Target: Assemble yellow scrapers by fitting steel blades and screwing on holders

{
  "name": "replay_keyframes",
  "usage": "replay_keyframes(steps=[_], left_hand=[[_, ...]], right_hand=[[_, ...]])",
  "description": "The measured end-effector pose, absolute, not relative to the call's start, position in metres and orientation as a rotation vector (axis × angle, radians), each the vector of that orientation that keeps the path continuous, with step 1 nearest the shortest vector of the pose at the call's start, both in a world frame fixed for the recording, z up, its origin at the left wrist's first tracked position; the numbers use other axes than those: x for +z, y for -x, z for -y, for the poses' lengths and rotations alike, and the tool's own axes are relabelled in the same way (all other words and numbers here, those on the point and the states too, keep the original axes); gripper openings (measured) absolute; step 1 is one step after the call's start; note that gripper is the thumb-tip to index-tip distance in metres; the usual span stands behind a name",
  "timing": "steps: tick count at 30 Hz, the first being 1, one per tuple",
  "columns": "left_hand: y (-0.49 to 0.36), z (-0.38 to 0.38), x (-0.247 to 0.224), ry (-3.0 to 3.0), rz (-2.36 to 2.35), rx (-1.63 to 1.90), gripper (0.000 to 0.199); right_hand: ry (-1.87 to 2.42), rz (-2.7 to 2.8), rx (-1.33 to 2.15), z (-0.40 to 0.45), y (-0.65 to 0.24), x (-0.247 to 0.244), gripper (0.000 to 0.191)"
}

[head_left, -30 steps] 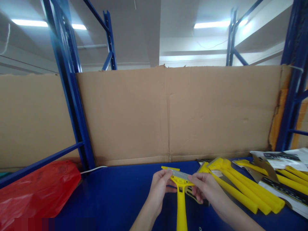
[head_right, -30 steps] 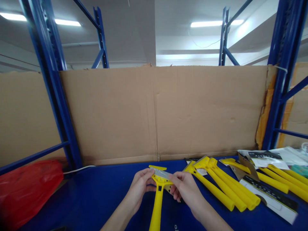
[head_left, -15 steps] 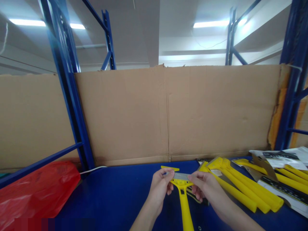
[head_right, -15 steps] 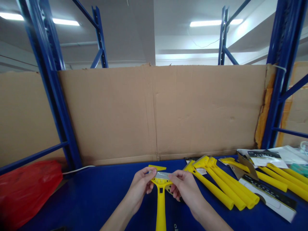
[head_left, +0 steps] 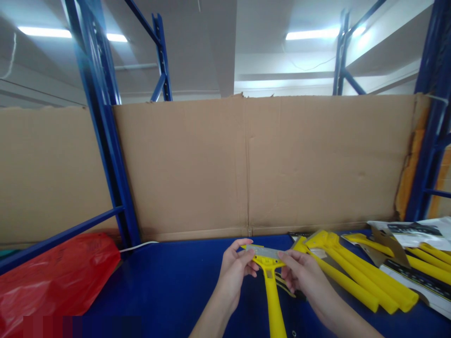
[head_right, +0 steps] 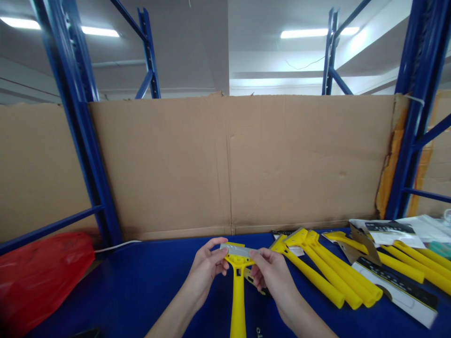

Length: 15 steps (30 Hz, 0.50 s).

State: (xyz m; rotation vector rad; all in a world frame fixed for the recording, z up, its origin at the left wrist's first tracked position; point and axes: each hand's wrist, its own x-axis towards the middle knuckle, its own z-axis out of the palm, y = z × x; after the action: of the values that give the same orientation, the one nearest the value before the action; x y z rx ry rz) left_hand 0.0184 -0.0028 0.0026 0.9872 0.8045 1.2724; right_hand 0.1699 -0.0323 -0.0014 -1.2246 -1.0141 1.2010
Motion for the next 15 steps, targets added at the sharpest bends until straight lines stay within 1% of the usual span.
replay_keyframes(steps=[5,11,13,15], left_hand=[[-0.020,0.006,0.005,-0.976,-0.755,1.334,0.049],[-0.030,0.016,0.007,-1.028,-0.758,1.306,0.044],[-0.033,0.019,0.008,-1.040,-0.775,1.295,0.043],[-0.034,0.019,0.009,-1.036,-0.800,1.299,0.043]], right_hand=[[1.198,0.935,1.372,0.045,-0.149,-0.002,0.034],[1.171,0.799,1.538,0.057,-0.134,0.003,0.044],[1.192,0.762,1.552,0.058,-0.134,0.003,0.044],[1.187,0.746,1.567,0.059,-0.133,0.003,0.037]])
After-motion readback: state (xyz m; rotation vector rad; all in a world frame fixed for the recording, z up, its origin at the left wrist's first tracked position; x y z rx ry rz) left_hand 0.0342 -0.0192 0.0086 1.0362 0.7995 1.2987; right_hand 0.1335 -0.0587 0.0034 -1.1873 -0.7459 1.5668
